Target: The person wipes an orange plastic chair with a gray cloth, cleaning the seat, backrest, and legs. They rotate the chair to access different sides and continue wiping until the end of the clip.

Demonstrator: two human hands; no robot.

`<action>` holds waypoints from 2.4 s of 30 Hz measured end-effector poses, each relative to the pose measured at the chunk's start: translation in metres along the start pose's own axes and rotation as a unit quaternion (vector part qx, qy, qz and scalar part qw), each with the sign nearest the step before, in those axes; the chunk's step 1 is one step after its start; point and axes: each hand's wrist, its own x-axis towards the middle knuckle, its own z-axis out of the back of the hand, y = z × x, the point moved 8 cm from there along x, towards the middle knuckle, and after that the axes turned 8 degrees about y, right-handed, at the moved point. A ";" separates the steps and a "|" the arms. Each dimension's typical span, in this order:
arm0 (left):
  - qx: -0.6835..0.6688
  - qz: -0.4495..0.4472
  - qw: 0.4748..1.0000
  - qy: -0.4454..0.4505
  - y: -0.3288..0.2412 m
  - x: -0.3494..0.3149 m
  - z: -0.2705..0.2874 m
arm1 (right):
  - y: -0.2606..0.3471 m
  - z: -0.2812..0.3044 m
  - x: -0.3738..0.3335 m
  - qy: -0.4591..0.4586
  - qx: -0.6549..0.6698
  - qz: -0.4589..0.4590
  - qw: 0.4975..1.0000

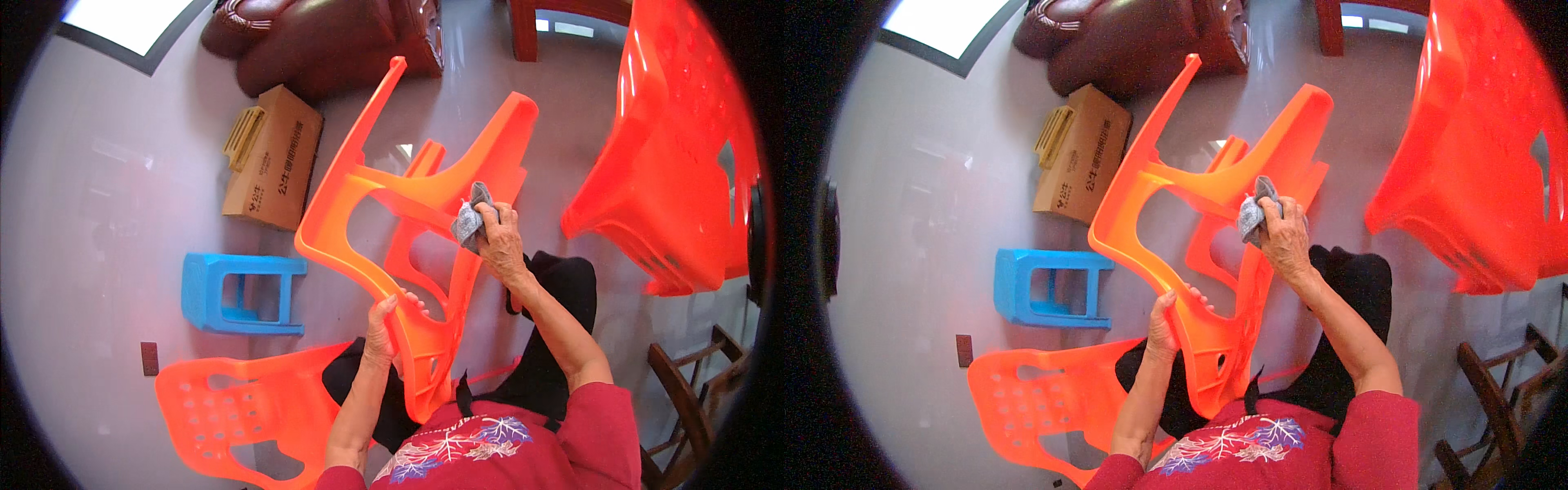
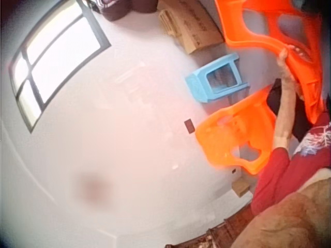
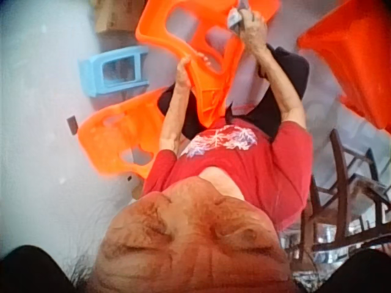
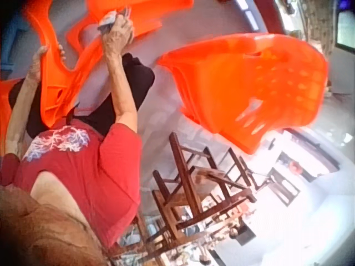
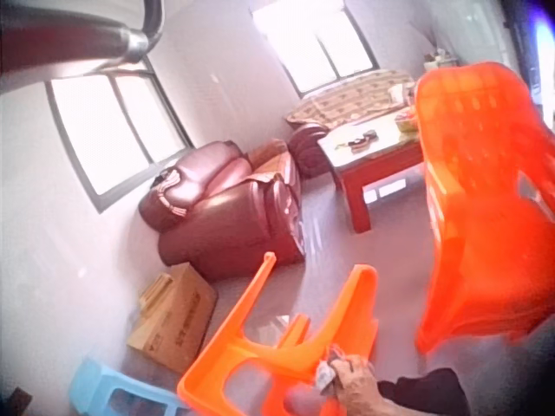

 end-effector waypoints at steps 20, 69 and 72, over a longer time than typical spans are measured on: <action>0.031 -0.056 0.990 -0.124 -0.029 0.019 -0.004 | 0.108 -0.141 0.127 0.027 0.036 0.171 0.984; 0.079 -0.078 0.992 -0.063 -0.017 0.026 -0.006 | 0.176 -0.162 0.116 0.423 0.469 -0.036 0.775; 0.086 -0.075 0.992 -0.058 -0.008 0.025 -0.011 | 0.117 -0.120 0.155 0.064 0.113 0.071 0.989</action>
